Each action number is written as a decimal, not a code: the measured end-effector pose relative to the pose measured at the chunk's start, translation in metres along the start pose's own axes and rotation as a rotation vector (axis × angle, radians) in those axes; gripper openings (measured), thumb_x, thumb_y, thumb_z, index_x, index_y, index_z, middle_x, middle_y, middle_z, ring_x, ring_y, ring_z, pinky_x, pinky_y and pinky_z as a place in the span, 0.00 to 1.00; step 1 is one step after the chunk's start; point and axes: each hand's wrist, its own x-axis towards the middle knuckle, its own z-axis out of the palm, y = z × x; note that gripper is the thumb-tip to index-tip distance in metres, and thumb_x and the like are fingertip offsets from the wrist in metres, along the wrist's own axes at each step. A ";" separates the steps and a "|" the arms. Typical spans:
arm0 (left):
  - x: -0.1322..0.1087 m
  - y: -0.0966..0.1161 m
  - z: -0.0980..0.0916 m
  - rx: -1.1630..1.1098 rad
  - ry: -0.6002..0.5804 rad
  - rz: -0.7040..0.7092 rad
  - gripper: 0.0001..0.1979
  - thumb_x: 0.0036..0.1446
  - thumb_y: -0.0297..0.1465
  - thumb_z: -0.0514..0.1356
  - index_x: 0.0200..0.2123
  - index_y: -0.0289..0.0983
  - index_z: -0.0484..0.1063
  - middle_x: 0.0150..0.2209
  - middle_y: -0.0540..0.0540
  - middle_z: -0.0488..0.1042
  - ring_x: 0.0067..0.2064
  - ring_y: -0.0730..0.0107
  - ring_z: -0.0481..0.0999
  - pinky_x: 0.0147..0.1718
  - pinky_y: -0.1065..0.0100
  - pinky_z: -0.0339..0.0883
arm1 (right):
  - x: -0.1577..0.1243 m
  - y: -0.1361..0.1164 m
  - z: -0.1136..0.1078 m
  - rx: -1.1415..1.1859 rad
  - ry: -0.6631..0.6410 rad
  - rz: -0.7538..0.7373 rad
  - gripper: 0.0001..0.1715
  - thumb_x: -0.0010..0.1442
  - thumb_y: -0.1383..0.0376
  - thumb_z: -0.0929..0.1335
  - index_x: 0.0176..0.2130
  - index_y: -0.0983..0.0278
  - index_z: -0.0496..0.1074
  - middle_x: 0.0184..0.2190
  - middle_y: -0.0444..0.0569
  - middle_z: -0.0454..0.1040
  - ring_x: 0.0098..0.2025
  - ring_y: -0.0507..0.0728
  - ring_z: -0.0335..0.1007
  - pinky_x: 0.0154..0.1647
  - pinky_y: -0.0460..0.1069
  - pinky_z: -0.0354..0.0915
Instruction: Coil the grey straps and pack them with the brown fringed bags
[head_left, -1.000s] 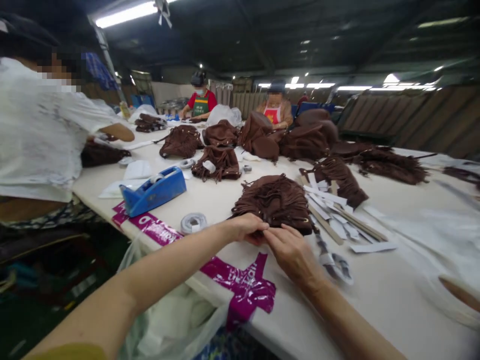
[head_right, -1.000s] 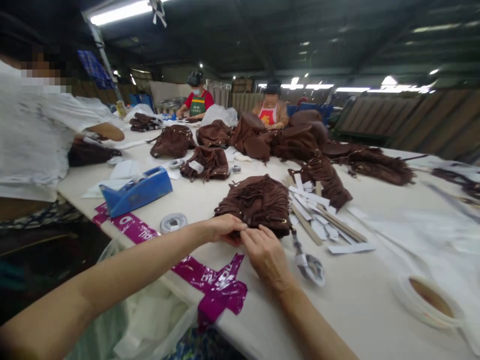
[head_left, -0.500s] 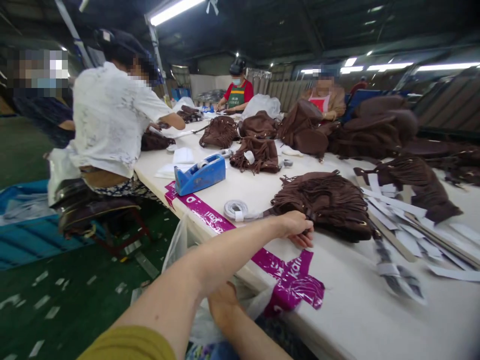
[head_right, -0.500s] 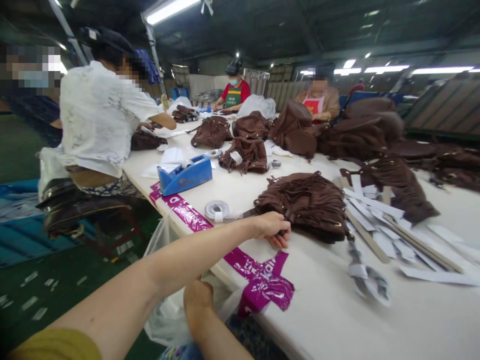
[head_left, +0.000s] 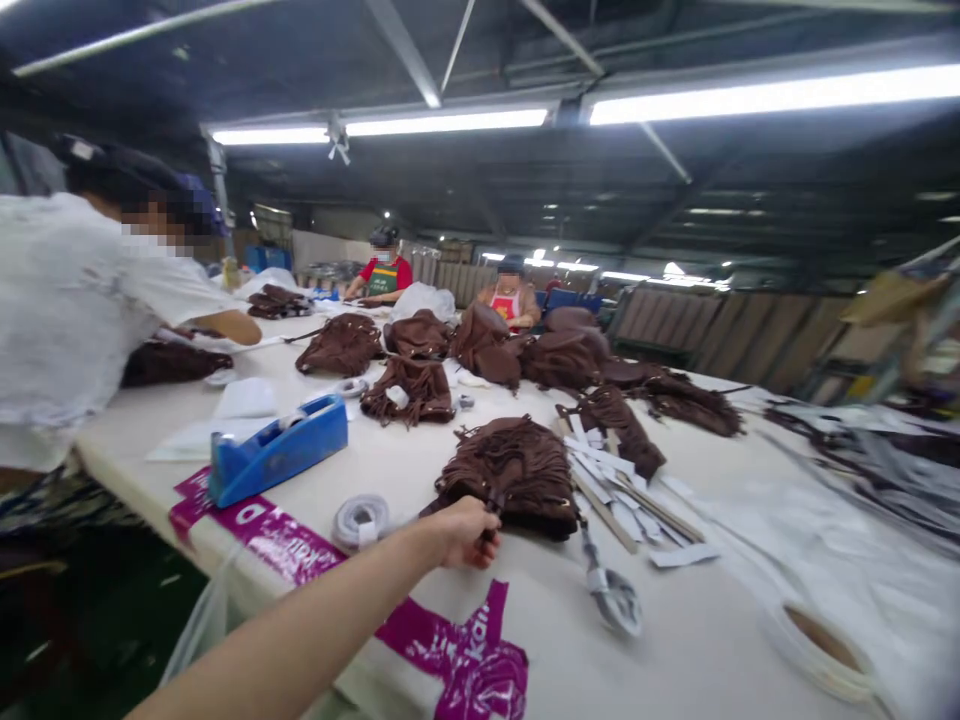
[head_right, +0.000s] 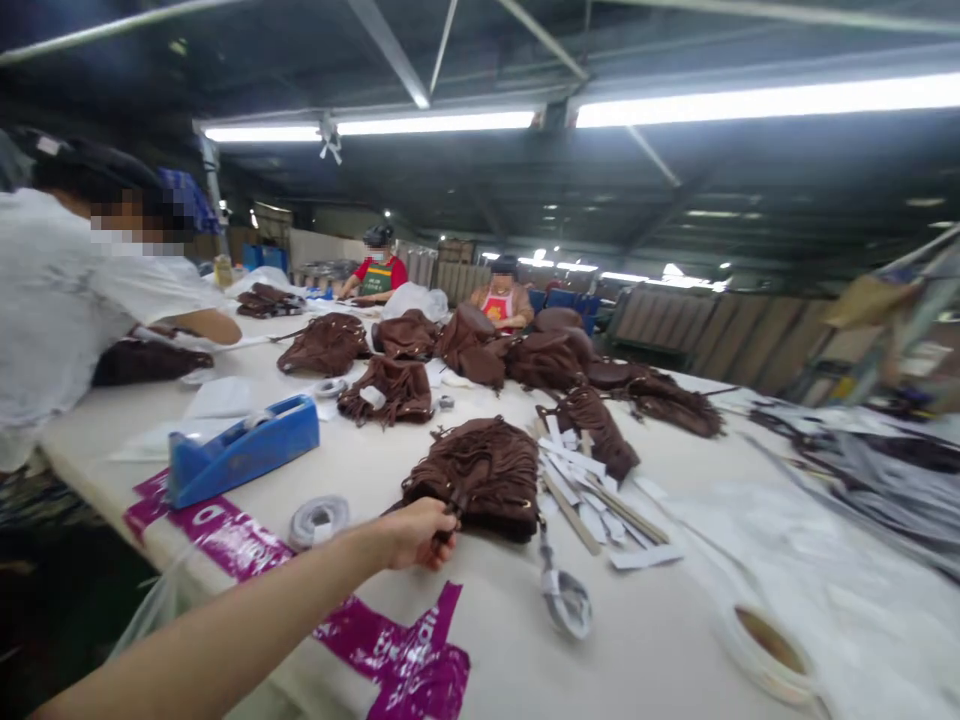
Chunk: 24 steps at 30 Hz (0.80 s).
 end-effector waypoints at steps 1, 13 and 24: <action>-0.001 0.002 0.001 0.002 0.011 0.013 0.10 0.67 0.27 0.49 0.32 0.35 0.62 0.23 0.55 0.63 0.19 0.79 0.62 0.19 0.76 0.59 | -0.011 0.009 -0.012 0.132 0.055 0.074 0.11 0.63 0.59 0.66 0.41 0.62 0.72 0.28 0.42 0.72 0.24 0.49 0.68 0.22 0.43 0.63; -0.014 0.030 0.006 0.064 0.182 0.078 0.14 0.65 0.26 0.49 0.25 0.34 0.61 0.19 0.53 0.66 0.15 0.81 0.58 0.14 0.77 0.46 | -0.006 0.087 -0.099 0.548 0.624 0.849 0.05 0.46 0.65 0.65 0.27 0.64 0.67 0.22 0.43 0.67 0.25 0.52 0.64 0.23 0.44 0.56; -0.015 -0.001 0.019 -0.128 0.224 0.128 0.12 0.62 0.22 0.46 0.29 0.34 0.63 0.20 0.52 0.66 0.16 0.81 0.61 0.17 0.78 0.51 | 0.013 0.075 -0.081 0.562 0.690 0.639 0.12 0.45 0.68 0.61 0.31 0.63 0.71 0.29 0.46 0.74 0.35 0.57 0.68 0.39 0.47 0.60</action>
